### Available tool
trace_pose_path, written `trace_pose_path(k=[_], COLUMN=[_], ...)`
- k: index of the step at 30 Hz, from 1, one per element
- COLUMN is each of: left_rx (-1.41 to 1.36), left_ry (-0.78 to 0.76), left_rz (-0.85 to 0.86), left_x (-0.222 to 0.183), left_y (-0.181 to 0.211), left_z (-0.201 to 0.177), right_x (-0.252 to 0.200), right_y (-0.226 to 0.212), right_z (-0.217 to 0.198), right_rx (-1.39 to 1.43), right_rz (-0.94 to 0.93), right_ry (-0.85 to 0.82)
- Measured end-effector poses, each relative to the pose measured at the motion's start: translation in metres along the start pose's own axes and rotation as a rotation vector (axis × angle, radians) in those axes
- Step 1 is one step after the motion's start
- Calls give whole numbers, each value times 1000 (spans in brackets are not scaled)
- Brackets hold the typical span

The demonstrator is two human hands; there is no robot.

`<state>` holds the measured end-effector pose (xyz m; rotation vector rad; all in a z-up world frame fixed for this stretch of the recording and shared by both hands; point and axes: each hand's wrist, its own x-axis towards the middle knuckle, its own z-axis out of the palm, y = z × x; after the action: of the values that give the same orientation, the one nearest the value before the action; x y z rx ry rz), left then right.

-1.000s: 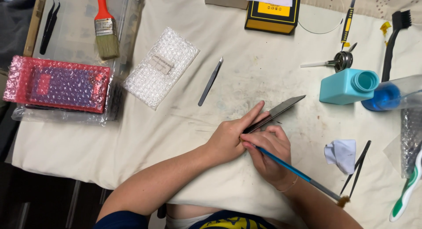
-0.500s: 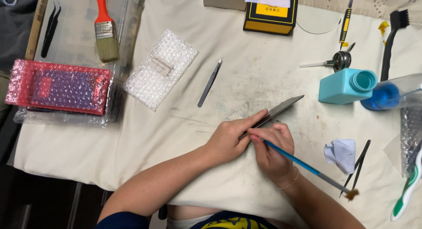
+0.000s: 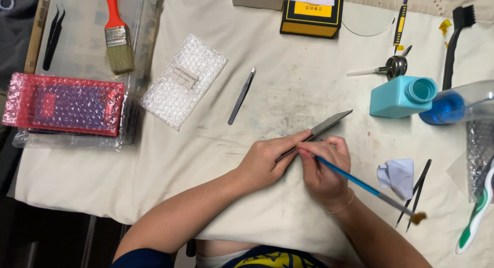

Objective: Applying liquid adhesive or cleaner to the frame of a mobile phone screen using a small brush.

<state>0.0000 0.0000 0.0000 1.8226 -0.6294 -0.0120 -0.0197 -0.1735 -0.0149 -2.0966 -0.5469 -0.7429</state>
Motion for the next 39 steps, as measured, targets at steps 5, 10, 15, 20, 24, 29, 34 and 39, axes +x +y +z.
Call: trace_pose_path(k=[5,10,15,20,24,29,34,39], left_rx=[21,20,1,0,-3,-8,-4,-3], left_ry=[-12,0,8,17,14,11,10,3], left_rz=[51,44,41,39,39,39,30,22], left_x=[0,0,2,2,2,2,2,2], left_y=[-2,-3,1,3,3,5,5,5], left_z=[0,1,0,-2,-1,-3,-3,-3], right_x=[-5,7,10,16,18,16,19,15], right_y=[-1,-2,7,15,16,29,29,38], right_z=[4,-1,-8,-13,-13,-19,-17,-17], right_rx=[45,14,-23,-37,49,-8,47,183], right_rz=[-23,-37,16,-18,21,90,125,304], right_ry=[4,53,69,67,82,122,148,195])
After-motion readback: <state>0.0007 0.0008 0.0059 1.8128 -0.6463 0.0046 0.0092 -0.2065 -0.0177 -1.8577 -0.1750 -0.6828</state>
